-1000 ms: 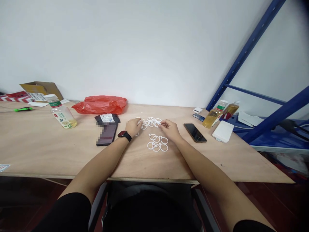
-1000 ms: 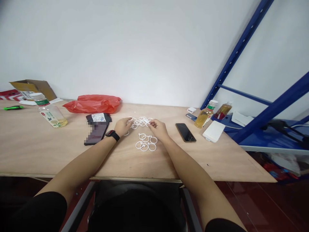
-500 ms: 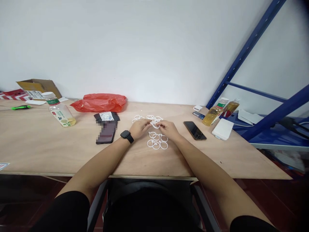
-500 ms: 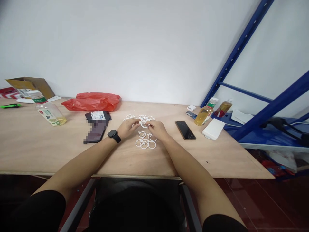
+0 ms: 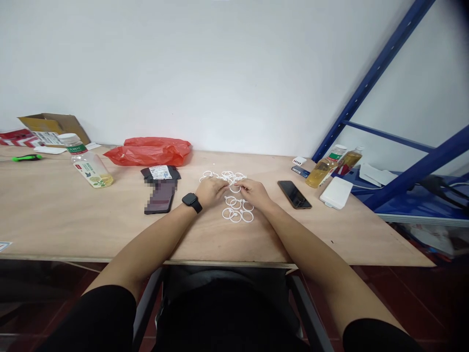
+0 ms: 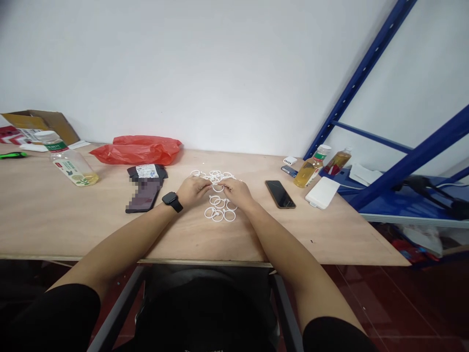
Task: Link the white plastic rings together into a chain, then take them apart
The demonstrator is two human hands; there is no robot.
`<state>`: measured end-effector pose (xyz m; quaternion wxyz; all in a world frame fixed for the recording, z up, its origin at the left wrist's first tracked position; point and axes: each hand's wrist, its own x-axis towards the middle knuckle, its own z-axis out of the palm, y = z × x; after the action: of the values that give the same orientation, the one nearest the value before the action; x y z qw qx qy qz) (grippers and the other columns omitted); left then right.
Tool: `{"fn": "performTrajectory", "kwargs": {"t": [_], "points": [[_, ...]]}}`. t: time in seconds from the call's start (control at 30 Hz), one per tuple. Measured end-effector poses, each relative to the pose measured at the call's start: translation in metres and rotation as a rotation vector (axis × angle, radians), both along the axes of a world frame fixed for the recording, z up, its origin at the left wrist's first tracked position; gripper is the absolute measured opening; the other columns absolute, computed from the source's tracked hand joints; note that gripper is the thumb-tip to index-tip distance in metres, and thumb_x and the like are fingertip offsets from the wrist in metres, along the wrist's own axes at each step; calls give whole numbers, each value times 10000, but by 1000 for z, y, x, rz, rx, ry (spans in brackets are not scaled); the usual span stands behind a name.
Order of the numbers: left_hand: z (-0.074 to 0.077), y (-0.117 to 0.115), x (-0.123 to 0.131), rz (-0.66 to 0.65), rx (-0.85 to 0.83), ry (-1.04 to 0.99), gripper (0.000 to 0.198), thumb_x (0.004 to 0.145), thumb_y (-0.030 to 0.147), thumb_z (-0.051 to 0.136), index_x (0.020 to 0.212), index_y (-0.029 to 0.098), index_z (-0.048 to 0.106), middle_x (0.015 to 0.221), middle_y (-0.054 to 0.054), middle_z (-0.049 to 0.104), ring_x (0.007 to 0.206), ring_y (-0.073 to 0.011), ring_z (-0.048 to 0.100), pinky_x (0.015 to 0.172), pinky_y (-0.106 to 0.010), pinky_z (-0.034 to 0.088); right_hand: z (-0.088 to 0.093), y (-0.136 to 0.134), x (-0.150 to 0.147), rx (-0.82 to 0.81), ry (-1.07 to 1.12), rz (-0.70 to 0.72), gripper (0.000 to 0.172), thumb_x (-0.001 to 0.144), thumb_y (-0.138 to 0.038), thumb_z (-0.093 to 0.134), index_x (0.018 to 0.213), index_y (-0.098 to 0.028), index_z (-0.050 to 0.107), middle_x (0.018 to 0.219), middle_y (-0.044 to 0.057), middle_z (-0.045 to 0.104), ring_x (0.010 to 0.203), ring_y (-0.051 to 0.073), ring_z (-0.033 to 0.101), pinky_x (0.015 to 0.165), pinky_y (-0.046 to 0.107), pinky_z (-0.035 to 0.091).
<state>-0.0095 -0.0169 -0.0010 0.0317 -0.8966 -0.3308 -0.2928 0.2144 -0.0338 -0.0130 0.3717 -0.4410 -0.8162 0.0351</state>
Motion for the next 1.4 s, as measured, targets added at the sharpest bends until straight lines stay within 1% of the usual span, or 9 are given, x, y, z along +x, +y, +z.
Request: {"fn": "performTrajectory", "kwargs": {"t": [0.43, 0.5, 0.57, 0.67, 0.83, 0.9, 1.07, 1.27, 1.4], "points": [[-3, 2, 0, 16, -43, -14, 259, 968, 366, 509, 940, 196, 702, 902, -56, 749, 830, -205, 673, 786, -343, 414, 1, -1, -1, 11, -11, 7, 366, 828, -70, 497, 1039, -249, 737, 1097, 17, 742, 1034, 186, 683, 916, 333, 537], [-3, 2, 0, 6, -67, -62, 259, 971, 357, 499, 941, 191, 696, 895, -52, 742, 827, -195, 665, 783, -333, 427, 2, -2, -1, -5, 9, 8, 388, 830, -75, 496, 1091, -261, 715, 1119, 9, 733, 999, 177, 687, 899, 323, 538], [-3, 2, 0, 2, -94, -115, 263, 967, 353, 495, 927, 183, 691, 864, -49, 728, 795, -182, 650, 759, -319, 441, 3, -1, 0, -26, 59, -9, 437, 840, -102, 511, 1218, -275, 647, 1143, 6, 722, 913, 161, 693, 857, 309, 546], [-2, 1, -1, -18, -119, -163, 252, 945, 355, 517, 898, 177, 689, 836, -53, 712, 760, -173, 631, 739, -311, 462, 1, 6, 6, -45, 130, -79, 490, 866, -167, 534, 1346, -262, 539, 1131, 27, 716, 851, 158, 680, 819, 306, 548], [-4, -1, -1, -251, -172, -78, 228, 907, 374, 564, 889, 191, 700, 949, -70, 708, 906, -184, 643, 852, -323, 488, -10, 24, 26, -64, 40, -189, 390, 843, -192, 567, 1226, -205, 635, 1134, 83, 705, 1009, 226, 643, 955, 407, 500], [-8, -2, 2, -298, -199, -16, 241, 886, 405, 591, 900, 193, 705, 956, -73, 702, 905, -184, 646, 846, -311, 492, -14, 30, 32, -71, -14, -204, 369, 822, -186, 589, 1184, -191, 662, 1141, 97, 701, 1068, 247, 622, 997, 436, 472], [-14, -1, 6, -262, -226, 55, 305, 884, 452, 582, 932, 176, 703, 915, -72, 705, 822, -179, 647, 794, -300, 489, -20, 34, 37, -110, -127, -250, 360, 826, -206, 614, 1181, -208, 672, 1188, 98, 683, 1115, 260, 601, 1014, 436, 452], [-8, -7, 7, -285, -286, 63, 304, 842, 459, 627, 911, 175, 707, 843, -51, 720, 756, -160, 654, 747, -273, 487, -23, 35, 44, -202, -200, -442, 434, 814, -377, 676, 1202, -184, 670, 1244, 177, 648, 1136, 349, 586, 995, 521, 435], [-2, -14, 8, -275, -335, 43, 354, 840, 507, 632, 950, 178, 704, 811, -40, 726, 708, -152, 660, 674, -253, 477, -23, 35, 49, -227, -193, -414, 311, 816, -360, 677, 1106, -255, 712, 1141, 107, 705, 1050, 298, 636, 948, 468, 472]]}}
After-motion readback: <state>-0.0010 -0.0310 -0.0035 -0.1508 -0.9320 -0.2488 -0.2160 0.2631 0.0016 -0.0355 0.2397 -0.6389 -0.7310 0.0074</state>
